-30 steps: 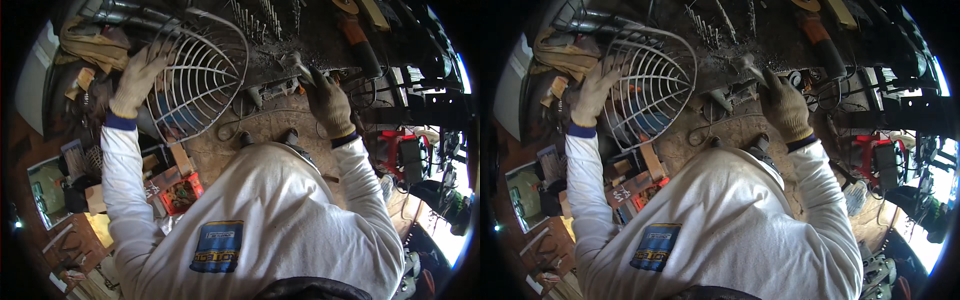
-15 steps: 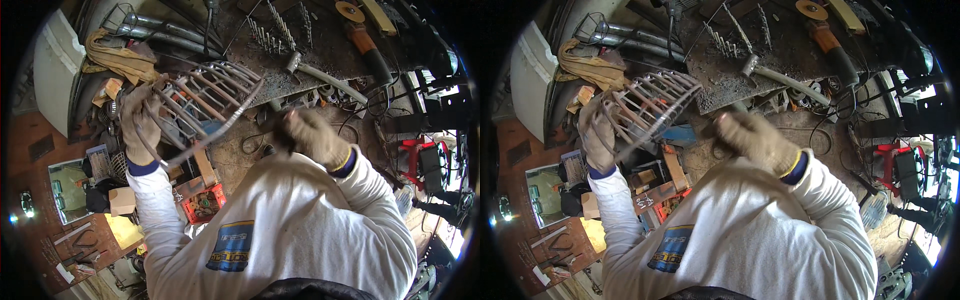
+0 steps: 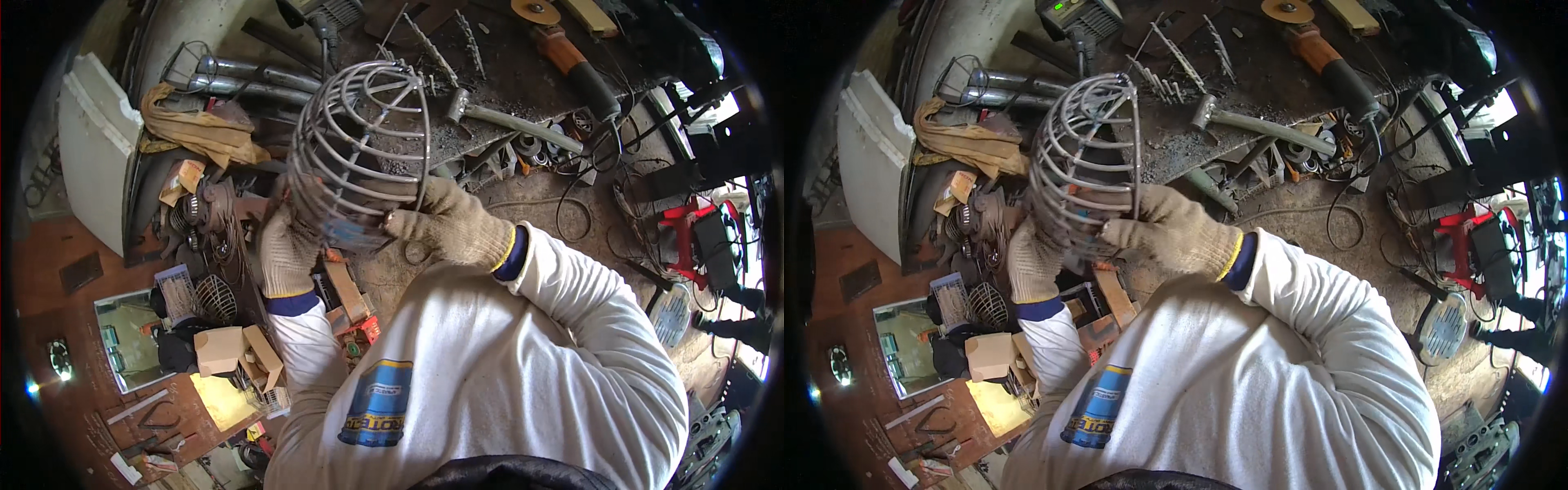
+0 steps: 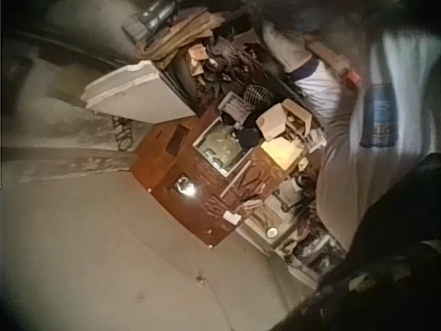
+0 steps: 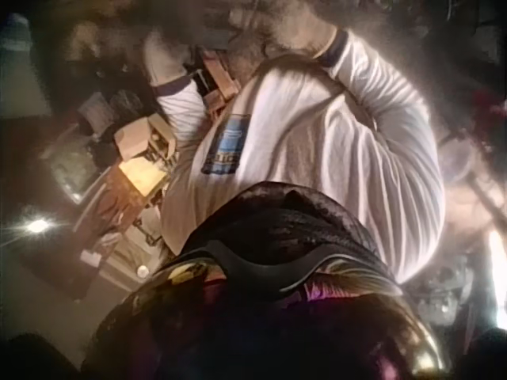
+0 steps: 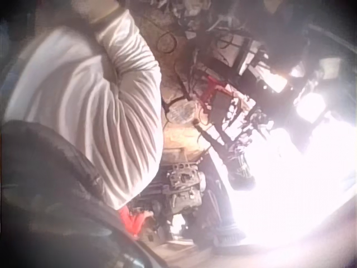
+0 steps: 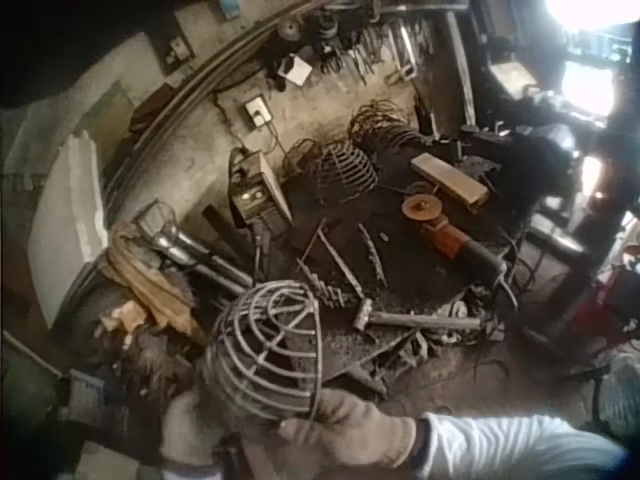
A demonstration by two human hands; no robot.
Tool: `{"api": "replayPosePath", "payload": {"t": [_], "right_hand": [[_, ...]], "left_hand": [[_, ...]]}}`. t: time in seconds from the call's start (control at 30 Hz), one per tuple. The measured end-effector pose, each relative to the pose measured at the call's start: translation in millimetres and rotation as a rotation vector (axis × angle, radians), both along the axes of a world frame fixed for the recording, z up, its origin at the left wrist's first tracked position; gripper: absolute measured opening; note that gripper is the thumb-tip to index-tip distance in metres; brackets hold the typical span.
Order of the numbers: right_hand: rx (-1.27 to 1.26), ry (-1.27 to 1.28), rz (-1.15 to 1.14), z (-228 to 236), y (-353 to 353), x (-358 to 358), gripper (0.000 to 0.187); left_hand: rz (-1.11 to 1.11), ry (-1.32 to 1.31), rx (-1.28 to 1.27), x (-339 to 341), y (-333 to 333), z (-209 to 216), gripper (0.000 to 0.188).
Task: The person welds together the wires of a spherical metal cage using an arc welder, then strikes the cage with a hammer to test the welds or remove slag.
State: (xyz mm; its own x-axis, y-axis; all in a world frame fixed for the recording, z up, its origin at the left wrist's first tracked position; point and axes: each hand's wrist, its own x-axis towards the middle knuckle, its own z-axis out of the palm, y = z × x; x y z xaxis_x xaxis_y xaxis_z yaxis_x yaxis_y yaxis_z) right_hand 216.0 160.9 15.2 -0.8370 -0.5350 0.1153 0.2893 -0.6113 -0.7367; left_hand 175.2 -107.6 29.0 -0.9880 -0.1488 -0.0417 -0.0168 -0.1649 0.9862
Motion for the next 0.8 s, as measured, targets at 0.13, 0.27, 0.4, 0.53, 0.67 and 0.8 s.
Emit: {"api": "replayPosePath", "payload": {"t": [0.13,0.27,0.4,0.53,0.67,0.8], "right_hand": [[0.131,0.214,-0.127,-21,-3,-1,0.038],[0.245,0.424,-0.107,-27,-1,-4,0.046],[-0.003,0.199,-0.029,-19,14,-5,0.055],[0.078,0.090,-0.104,-17,38,-9,0.046],[0.089,-0.047,-0.138,-15,38,-10,0.038],[-0.035,-0.174,-0.147,-12,35,-4,0.033]], "left_hand": [[-0.195,-0.189,0.503,3,20,-3,0.045],[-0.118,-0.300,0.571,2,44,-4,0.049],[0.078,-0.253,0.384,6,50,-5,0.055],[0.026,-0.311,0.460,-3,20,-10,0.064],[-0.013,-0.249,0.350,-7,19,-19,0.065],[0.009,-0.252,0.336,-6,23,-24,0.067]]}}
